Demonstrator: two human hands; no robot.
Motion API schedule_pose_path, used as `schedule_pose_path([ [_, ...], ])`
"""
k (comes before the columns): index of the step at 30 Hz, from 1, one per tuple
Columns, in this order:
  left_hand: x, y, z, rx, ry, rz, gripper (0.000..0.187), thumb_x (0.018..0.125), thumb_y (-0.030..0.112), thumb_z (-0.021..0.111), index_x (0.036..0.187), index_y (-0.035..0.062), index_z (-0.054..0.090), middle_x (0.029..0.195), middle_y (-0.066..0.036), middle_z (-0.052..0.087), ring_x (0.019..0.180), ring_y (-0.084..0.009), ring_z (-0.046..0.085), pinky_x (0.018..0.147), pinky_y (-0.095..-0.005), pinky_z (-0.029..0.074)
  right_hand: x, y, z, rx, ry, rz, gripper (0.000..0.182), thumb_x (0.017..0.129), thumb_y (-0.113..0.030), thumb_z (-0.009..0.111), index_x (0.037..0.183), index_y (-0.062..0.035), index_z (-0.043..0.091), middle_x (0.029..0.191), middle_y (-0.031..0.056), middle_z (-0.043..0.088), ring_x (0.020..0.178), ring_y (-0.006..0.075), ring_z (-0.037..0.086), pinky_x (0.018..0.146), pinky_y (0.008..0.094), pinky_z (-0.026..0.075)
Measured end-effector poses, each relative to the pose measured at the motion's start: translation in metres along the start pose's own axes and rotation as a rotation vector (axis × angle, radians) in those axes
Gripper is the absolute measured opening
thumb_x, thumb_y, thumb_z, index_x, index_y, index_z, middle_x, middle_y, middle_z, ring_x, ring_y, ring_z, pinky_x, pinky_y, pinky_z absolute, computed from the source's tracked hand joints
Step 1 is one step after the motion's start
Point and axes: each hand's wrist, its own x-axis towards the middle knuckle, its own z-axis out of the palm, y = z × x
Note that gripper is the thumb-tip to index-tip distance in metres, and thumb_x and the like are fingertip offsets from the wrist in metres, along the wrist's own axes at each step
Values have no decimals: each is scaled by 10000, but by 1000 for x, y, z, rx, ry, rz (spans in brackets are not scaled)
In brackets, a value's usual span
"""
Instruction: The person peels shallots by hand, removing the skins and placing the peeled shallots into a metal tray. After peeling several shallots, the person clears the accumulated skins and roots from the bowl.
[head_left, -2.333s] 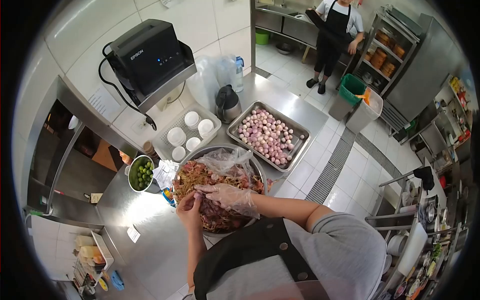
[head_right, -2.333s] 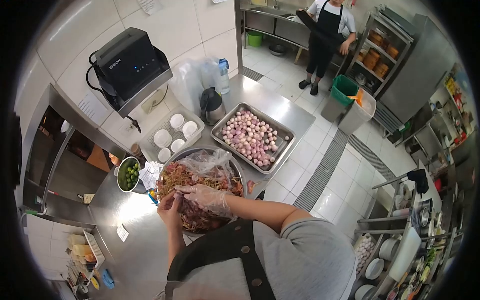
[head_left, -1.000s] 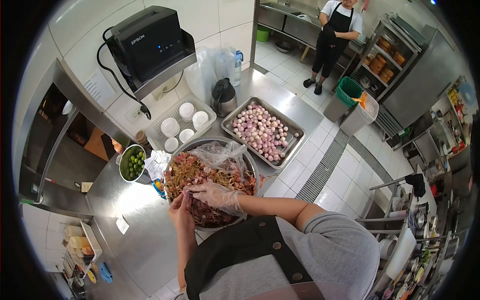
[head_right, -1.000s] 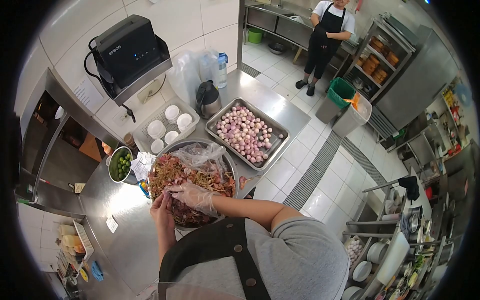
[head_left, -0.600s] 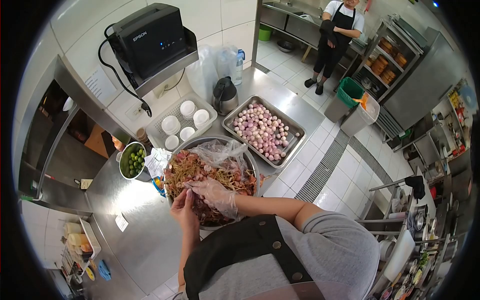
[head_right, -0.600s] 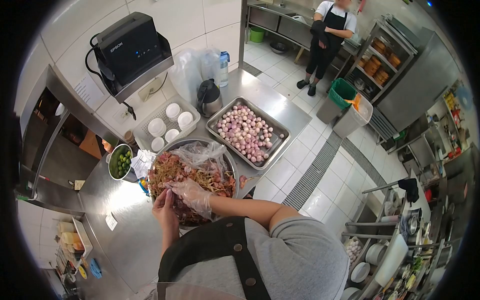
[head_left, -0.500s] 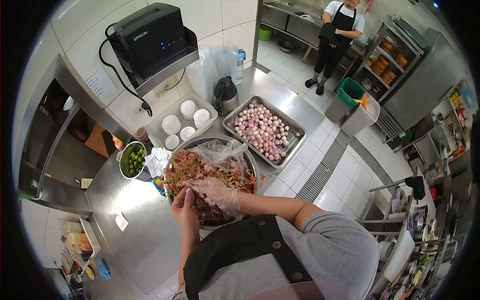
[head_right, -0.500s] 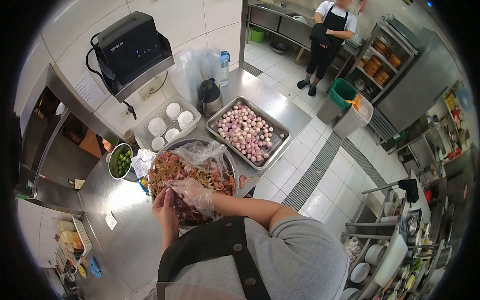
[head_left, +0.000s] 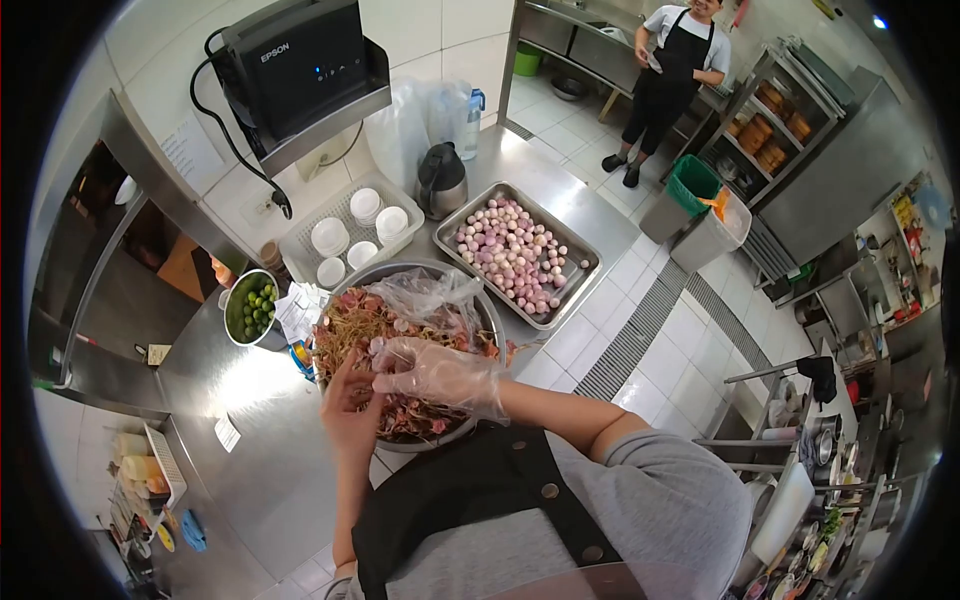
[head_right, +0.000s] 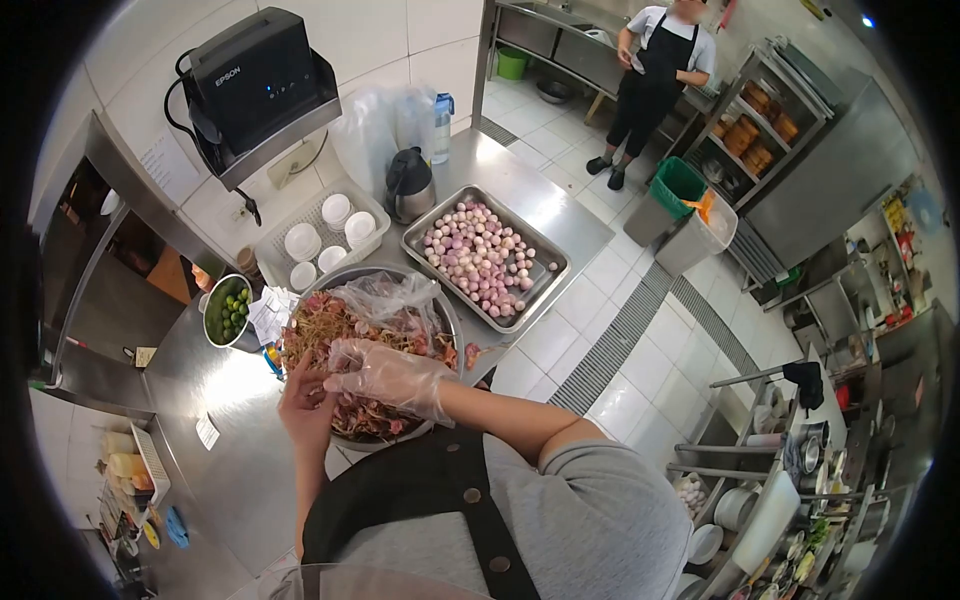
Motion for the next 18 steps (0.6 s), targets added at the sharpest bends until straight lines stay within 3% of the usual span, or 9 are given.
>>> schedule_pose_path([
  [2,1,-11,9,13,-56,40,680,797,-114,726,1429,42,530,1016,-76,670,961,-136,673,778,-268,586,-5,3,4,-234,142,71,357,927,-349,686,1029,-14,619,984,137,673,921,235,639,848,366,496],
  [6,-1,-17,20,95,-139,42,746,766,-114,762,1448,39,500,1092,-90,645,979,-161,682,862,-310,600,-9,36,-2,-172,186,28,322,921,-320,712,1007,-20,630,978,103,665,953,181,621,847,344,494],
  [8,-4,-13,26,-81,-200,62,741,758,-118,775,1434,38,514,1184,-106,606,994,-179,688,878,-312,600,-16,42,-15,31,196,131,298,915,-300,717,1002,-26,639,952,87,659,930,174,616,840,336,504],
  [9,-3,-18,23,-44,-204,84,653,784,-116,759,1388,18,550,1226,-116,581,1012,-200,693,858,-301,605,-18,55,-30,-253,255,-15,279,921,-289,707,1007,-31,644,966,75,666,930,159,621,848,328,513],
  [10,-1,-23,17,-42,-190,56,653,784,-116,759,1388,18,550,1226,-116,581,1012,-200,693,858,-301,605,-22,57,-43,-145,323,87,257,929,-287,699,991,-41,655,973,61,672,933,147,623,858,321,513],
  [12,7,-34,2,253,-227,233,520,819,-103,731,1312,9,609,1245,-123,582,998,-211,699,857,-304,604,-36,52,-76,-78,532,108,301,897,-277,727,1053,-28,662,983,67,689,905,160,646,850,317,517],
  [13,8,-35,-3,261,-209,192,520,819,-103,731,1312,9,609,1245,-123,582,998,-211,699,857,-304,604,-42,44,-94,-278,659,230,359,903,-355,699,1061,-32,698,963,104,691,913,183,651,822,335,518],
  [14,10,-33,-9,240,-186,134,445,834,-88,721,1261,8,639,1229,-129,594,973,-209,706,839,-296,605,-48,51,-117,-347,706,35,370,905,-368,688,1026,-19,709,949,109,700,874,173,658,801,327,522],
  [18,15,-23,-28,387,-137,45,308,846,-32,722,1149,23,707,1116,-132,655,823,-183,712,723,-273,585,-59,65,-179,-175,928,239,396,894,-347,705,1104,-12,704,843,94,723,747,166,641,719,306,503],
])
